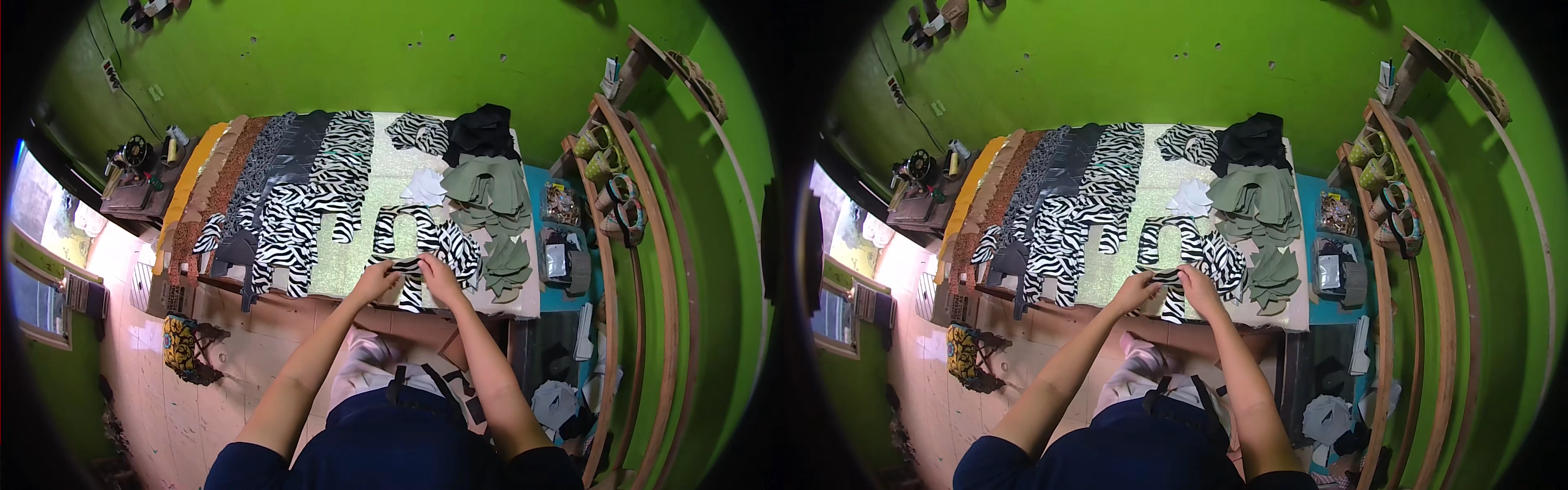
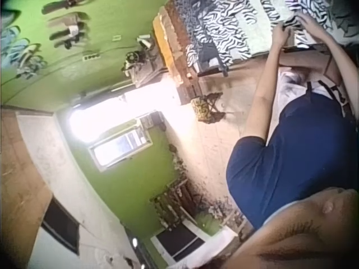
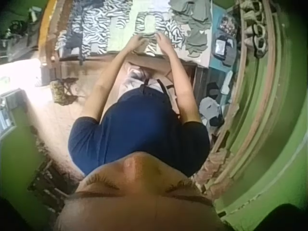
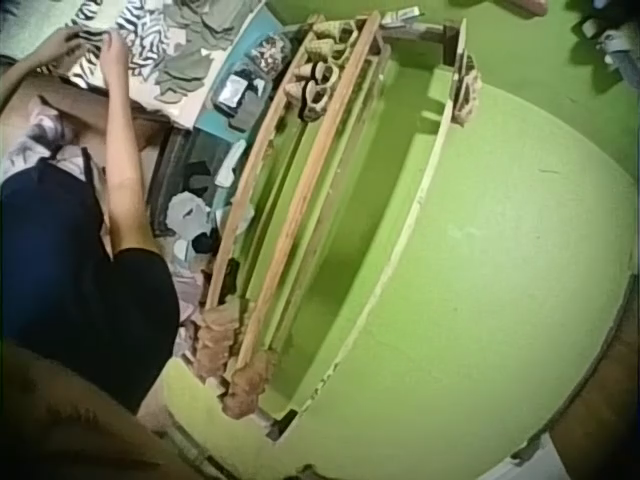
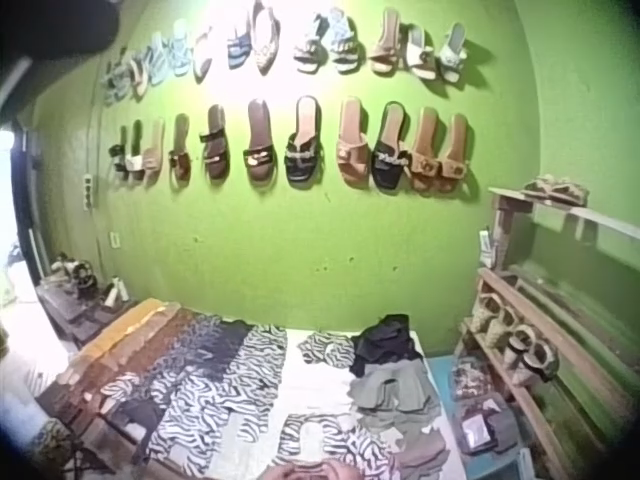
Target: Organize and sort patterned fabric pieces on a workstation table.
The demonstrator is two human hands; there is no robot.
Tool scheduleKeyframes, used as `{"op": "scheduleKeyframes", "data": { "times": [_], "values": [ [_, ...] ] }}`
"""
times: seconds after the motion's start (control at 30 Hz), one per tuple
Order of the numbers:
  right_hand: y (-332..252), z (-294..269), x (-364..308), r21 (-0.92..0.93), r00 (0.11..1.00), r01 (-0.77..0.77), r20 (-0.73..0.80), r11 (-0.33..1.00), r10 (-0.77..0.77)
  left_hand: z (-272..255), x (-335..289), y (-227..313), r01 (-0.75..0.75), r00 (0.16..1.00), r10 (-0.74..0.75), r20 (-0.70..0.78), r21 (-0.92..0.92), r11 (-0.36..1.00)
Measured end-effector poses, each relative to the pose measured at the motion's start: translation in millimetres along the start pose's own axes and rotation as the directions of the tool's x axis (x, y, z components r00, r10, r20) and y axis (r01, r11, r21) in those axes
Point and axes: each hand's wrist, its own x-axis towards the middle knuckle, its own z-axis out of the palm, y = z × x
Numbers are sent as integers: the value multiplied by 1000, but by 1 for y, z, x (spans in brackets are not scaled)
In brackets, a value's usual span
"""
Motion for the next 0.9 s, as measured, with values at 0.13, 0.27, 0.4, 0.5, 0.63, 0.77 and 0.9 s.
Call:
{"op": "scheduleKeyframes", "data": {
  "times": [0.13,0.27,0.4,0.5,0.63,0.77,0.9],
  "values": [
    [-3,11,3,87,989,-146,41,985,142,-13,-7,-17,33,996,-30,-89,42,999],
    [-5,20,7,-2,959,-284,-22,959,284,-20,-6,-31,62,983,-38,-180,129,990],
    [1,29,8,-47,937,-348,-45,936,346,-25,-1,-31,92,974,-46,-220,203,975],
    [0,36,11,-99,923,-385,-45,918,382,-26,3,-33,115,973,-45,-226,305,946],
    [1,42,15,-153,905,-422,-16,894,425,-26,5,-35,142,975,-69,-212,351,925],
    [9,46,18,-273,932,-361,-105,892,346,-21,9,-31,114,982,-32,-188,447,887],
    [-5,40,21,-363,928,-366,-69,857,367,-22,9,-28,136,983,-51,-174,520,843]
  ]
}}
